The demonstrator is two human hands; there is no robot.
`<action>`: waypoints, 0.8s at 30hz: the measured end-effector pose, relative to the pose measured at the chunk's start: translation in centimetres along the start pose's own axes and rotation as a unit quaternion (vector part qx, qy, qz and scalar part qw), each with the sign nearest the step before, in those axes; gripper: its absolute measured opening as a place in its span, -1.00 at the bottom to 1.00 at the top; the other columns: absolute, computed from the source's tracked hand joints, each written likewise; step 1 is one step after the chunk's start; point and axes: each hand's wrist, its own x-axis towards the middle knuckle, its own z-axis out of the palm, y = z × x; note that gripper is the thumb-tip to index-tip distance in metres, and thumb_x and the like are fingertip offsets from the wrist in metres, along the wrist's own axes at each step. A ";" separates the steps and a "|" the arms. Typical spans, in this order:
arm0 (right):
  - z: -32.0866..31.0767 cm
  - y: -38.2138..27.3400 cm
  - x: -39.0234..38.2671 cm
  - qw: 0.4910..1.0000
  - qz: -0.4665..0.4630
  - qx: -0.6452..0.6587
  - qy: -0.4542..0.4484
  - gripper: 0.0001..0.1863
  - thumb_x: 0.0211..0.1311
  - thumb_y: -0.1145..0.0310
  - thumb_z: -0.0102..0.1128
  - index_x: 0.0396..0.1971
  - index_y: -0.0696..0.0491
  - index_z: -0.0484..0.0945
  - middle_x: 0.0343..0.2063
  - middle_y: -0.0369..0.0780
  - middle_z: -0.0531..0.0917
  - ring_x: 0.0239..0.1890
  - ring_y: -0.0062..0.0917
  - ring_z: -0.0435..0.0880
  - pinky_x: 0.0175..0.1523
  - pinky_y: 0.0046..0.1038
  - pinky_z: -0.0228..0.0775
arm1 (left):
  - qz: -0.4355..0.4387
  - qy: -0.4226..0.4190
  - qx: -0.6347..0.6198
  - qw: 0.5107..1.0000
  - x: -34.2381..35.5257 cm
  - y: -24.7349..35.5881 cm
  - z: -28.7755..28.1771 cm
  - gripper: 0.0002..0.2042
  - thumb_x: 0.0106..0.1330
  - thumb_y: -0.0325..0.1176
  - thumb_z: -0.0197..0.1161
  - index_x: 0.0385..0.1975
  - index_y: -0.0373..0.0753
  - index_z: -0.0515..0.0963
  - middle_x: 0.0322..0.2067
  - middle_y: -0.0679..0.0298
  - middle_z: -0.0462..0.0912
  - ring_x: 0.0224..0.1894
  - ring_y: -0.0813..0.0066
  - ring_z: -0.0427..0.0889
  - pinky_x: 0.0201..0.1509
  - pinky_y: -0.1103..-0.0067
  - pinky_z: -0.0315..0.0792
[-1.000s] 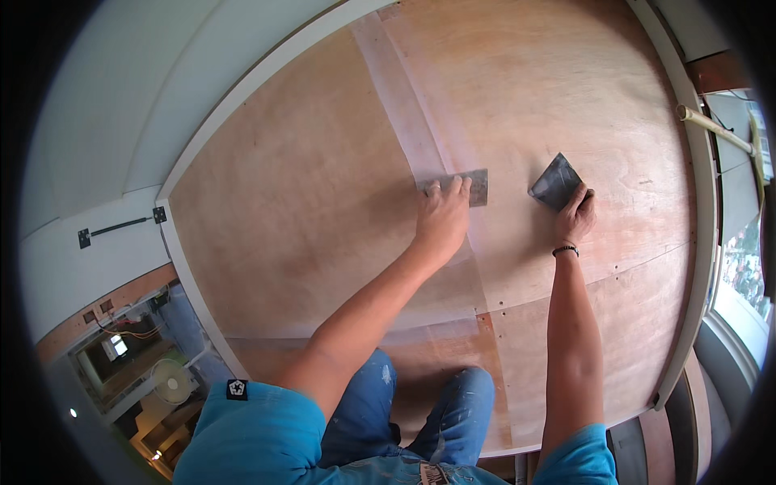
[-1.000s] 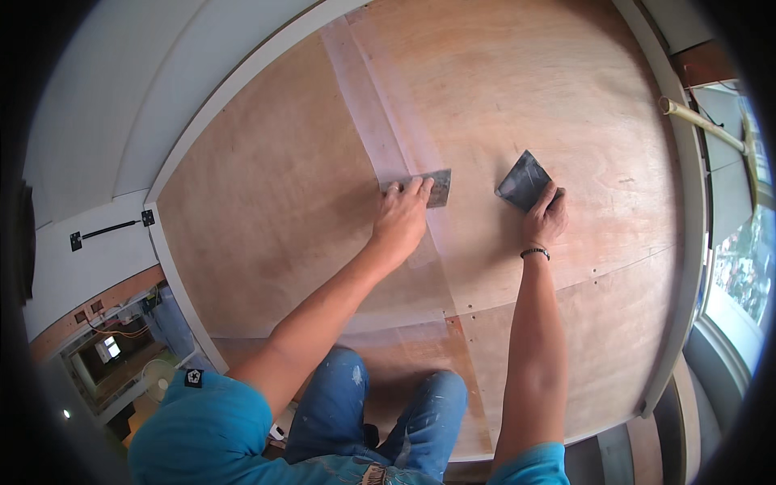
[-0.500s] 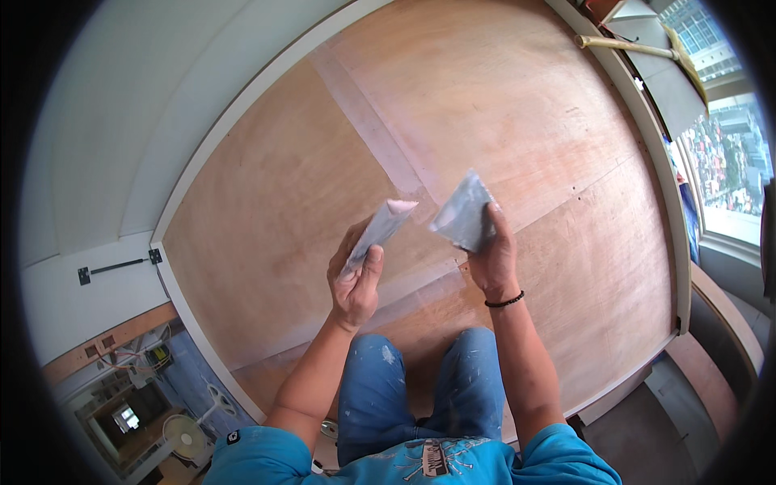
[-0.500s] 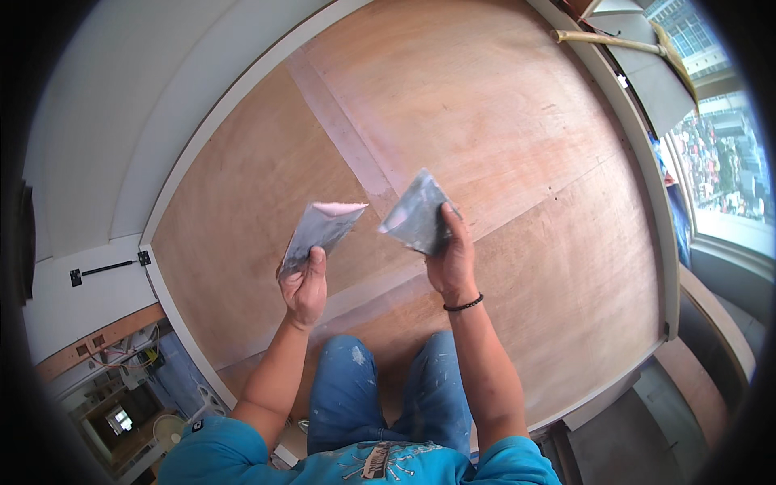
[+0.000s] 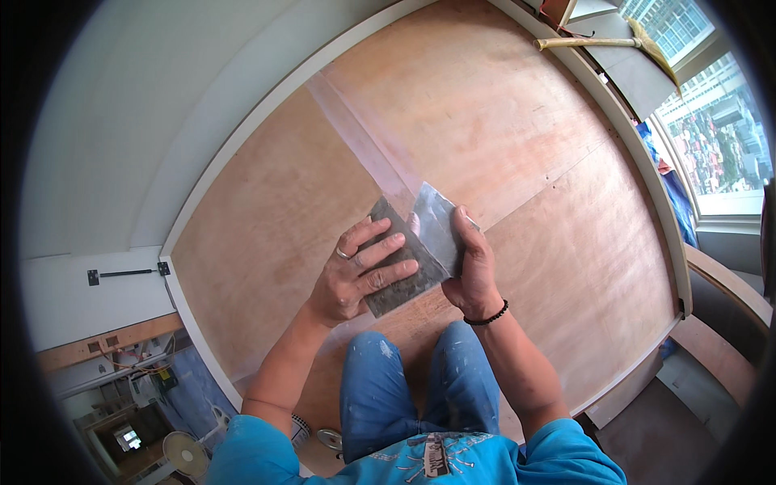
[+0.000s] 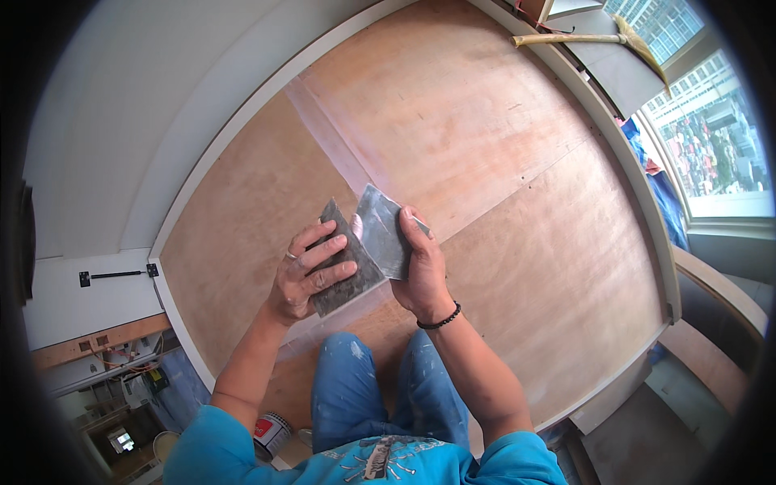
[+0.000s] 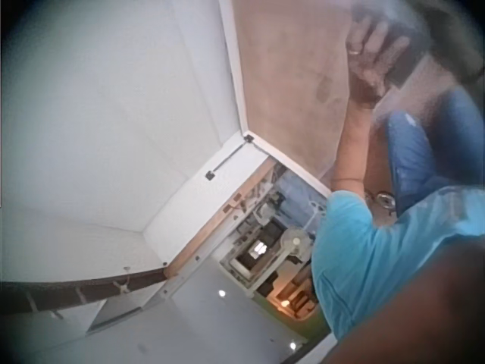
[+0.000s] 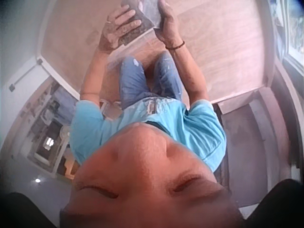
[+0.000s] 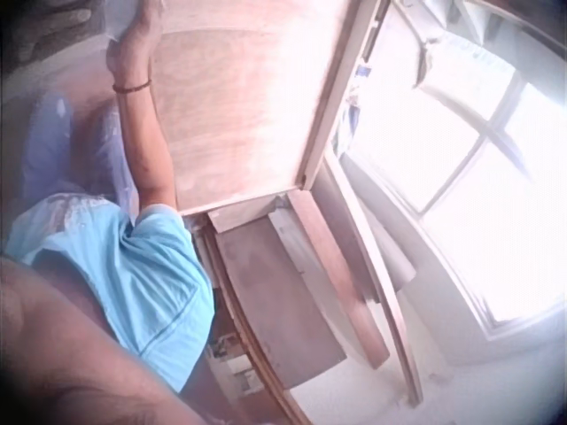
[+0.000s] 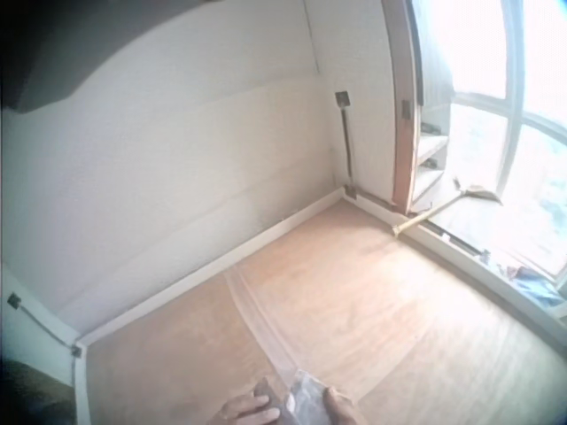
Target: The person scoops pink joint compound from a container onto a taping knife and spreads it over seams on a wooden surface. They use a second knife to smooth and feather the compound along the joints.
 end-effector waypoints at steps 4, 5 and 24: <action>-2.7 -2.6 -0.3 0.998 0.029 0.047 -0.038 -0.60 0.59 0.04 0.00 0.13 0.01 0.54 -0.07 -0.27 0.72 -0.02 -0.48 0.72 0.13 -0.31 0.60 | -0.083 -0.127 0.150 0.977 -2.3 -4.8 -0.2 -0.33 0.04 -0.70 0.11 0.20 0.04 0.65 0.24 0.35 0.60 0.31 0.23 0.52 0.43 0.24 0.38; -3.9 -3.6 0.5 0.998 0.015 0.034 -0.041 -0.60 0.58 0.03 0.02 0.13 0.01 0.54 -0.07 -0.27 0.72 -0.02 -0.48 0.72 0.13 -0.32 0.59 | -0.166 -0.089 0.103 0.977 -2.8 -5.8 -0.2 -0.38 0.13 -0.67 0.11 0.22 0.00 0.62 0.24 0.28 0.60 0.31 0.17 0.53 0.41 0.28 0.39; -33.3 -12.5 15.8 0.969 -0.065 0.189 -0.146 -0.58 0.63 0.02 -0.06 0.29 -0.11 0.44 0.02 -0.37 0.55 -0.23 -0.50 0.52 0.07 -0.08 0.49 | -0.452 -0.097 0.289 0.838 7.6 -56.2 1.6 -0.57 0.49 -0.42 -0.03 0.32 -0.10 0.52 0.17 0.05 0.63 0.24 -0.02 0.57 0.33 0.19 0.43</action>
